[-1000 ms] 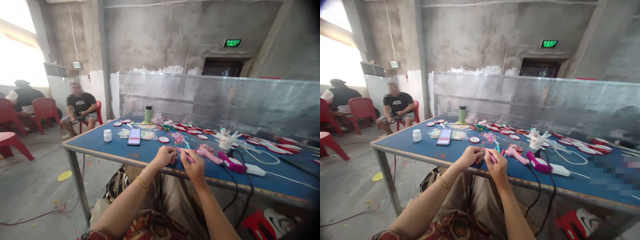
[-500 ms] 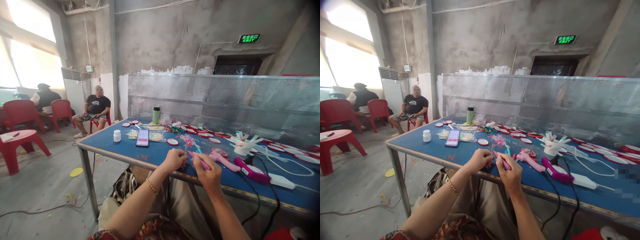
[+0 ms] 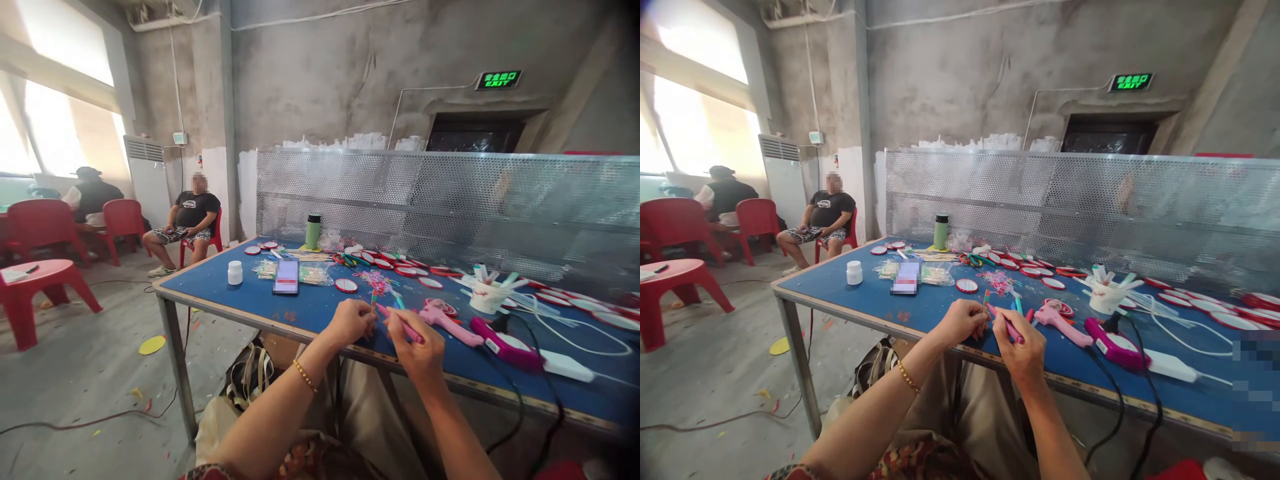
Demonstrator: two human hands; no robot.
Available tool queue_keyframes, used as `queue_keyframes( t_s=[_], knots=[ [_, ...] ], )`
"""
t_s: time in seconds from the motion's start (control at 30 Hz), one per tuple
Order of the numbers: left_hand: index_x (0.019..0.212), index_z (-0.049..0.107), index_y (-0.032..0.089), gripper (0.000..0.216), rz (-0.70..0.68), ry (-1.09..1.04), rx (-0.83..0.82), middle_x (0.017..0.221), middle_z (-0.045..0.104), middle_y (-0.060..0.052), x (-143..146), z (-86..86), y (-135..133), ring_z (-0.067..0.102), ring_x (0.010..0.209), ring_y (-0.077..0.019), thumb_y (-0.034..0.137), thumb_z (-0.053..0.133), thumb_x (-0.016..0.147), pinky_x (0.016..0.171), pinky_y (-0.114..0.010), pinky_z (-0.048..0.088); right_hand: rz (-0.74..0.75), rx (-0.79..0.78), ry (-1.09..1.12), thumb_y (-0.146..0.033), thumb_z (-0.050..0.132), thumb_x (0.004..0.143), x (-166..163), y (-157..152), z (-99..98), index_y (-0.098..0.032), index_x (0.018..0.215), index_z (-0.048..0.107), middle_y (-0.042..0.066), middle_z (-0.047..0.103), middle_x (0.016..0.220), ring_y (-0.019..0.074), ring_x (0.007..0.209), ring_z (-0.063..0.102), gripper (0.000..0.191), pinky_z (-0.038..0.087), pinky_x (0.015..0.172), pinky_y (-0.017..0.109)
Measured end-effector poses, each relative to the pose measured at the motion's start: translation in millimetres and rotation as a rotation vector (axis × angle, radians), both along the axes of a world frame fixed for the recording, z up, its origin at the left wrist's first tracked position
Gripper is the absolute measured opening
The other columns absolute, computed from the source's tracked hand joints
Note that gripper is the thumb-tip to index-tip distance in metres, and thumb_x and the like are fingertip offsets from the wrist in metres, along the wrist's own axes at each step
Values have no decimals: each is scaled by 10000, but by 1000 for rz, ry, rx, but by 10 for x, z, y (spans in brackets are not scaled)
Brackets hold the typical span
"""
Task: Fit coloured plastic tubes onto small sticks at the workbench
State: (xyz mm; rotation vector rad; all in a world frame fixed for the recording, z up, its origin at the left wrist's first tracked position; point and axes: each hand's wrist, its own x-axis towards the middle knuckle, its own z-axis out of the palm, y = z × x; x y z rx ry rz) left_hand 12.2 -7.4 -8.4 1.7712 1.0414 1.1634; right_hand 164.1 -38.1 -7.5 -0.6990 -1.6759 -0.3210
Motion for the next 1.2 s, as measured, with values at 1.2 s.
queue_keyframes(
  t_s=[1.2],
  knots=[
    [748, 677, 133, 198, 14, 46, 19, 597, 624, 1, -4, -7, 13, 586, 529, -101, 214, 530, 854, 559, -193, 485, 4, -38, 17, -298, 568, 956, -9, -5, 9, -220, 892, 711, 24, 758, 739, 164, 601, 705, 175, 592, 689, 292]
  ],
)
